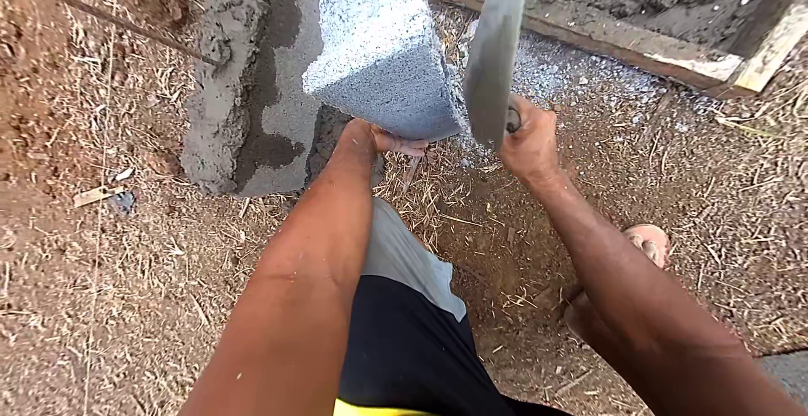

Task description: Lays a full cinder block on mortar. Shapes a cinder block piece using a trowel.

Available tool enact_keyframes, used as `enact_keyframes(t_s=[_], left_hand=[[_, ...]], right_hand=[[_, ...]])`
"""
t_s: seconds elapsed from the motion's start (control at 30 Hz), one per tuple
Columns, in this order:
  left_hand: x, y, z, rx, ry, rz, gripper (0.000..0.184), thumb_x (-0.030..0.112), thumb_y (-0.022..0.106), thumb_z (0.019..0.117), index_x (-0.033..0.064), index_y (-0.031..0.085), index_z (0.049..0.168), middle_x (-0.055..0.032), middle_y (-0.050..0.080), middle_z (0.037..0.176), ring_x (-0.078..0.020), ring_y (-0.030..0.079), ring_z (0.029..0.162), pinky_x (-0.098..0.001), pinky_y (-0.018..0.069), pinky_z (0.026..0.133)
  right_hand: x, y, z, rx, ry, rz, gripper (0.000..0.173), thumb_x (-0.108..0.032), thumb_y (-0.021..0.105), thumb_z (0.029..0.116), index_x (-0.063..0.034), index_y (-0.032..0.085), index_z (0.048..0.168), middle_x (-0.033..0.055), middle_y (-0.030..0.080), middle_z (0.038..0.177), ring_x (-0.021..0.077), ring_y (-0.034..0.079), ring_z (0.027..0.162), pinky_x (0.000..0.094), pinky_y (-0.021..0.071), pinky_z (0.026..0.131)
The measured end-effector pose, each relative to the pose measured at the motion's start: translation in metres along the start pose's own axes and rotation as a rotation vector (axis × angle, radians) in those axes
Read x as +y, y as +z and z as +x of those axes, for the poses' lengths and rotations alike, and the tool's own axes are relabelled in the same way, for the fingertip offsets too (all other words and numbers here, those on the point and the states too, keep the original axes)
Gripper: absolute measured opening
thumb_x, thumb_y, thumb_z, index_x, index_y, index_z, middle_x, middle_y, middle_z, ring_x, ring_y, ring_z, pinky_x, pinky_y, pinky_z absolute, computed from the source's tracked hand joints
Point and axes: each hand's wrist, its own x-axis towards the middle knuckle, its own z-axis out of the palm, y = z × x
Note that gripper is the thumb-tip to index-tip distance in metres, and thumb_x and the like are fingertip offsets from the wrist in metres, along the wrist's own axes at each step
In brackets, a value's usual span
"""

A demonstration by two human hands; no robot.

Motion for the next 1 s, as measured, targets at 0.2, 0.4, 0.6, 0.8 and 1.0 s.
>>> enact_keyframes(t_s=[0.2,0.4,0.6,0.8,1.0], left_hand=[[0.000,-0.002,0.000,-0.011,-0.008,-0.023,0.052,0.039,0.021,0.1121,0.0080,0.046,0.145,-0.0225,0.057,0.137,-0.0369,0.064,0.117,-0.0491,0.0569,0.094],[0.000,0.001,-0.002,0.000,-0.004,-0.016,0.048,0.036,0.024,0.1123,0.0071,0.048,0.143,-0.0213,0.060,0.134,-0.0357,0.065,0.115,-0.0481,0.0576,0.093],[-0.002,-0.004,0.002,-0.016,-0.004,-0.044,0.050,0.038,0.022,0.1120,0.0098,0.044,0.147,-0.0221,0.056,0.140,-0.0376,0.062,0.121,-0.0501,0.0558,0.096],[-0.001,-0.001,-0.003,-0.038,0.027,0.069,0.041,0.028,0.028,0.1124,0.0075,0.047,0.143,-0.0192,0.061,0.135,-0.0336,0.066,0.116,-0.0455,0.0582,0.094],[-0.004,-0.008,0.003,-0.055,0.009,0.016,0.047,0.035,0.023,0.1124,0.0086,0.047,0.144,-0.0203,0.059,0.135,-0.0346,0.065,0.116,-0.0469,0.0571,0.094]], right_hand=[[0.026,0.009,-0.004,-0.315,0.194,-0.160,0.020,-0.023,0.061,0.0932,-0.0030,0.064,0.093,0.0216,0.066,0.077,0.0446,0.068,0.076,0.0646,0.0479,0.063],[0.007,-0.001,0.002,0.012,-0.013,0.036,0.020,-0.025,0.064,0.0909,-0.0047,0.067,0.092,0.0125,0.066,0.072,0.0297,0.067,0.065,0.0545,0.0493,0.058],[0.023,0.003,0.011,-0.312,0.190,-0.126,0.020,-0.023,0.060,0.0937,-0.0035,0.064,0.093,0.0207,0.066,0.078,0.0432,0.067,0.078,0.0645,0.0484,0.065],[0.012,0.001,0.005,-0.032,0.033,-0.005,0.021,-0.027,0.064,0.0908,-0.0058,0.067,0.092,0.0133,0.067,0.073,0.0316,0.067,0.068,0.0565,0.0496,0.059],[0.041,0.016,0.003,-0.389,0.237,-0.158,0.021,-0.024,0.059,0.0946,-0.0033,0.065,0.094,0.0220,0.067,0.081,0.0443,0.068,0.081,0.0662,0.0483,0.066]])
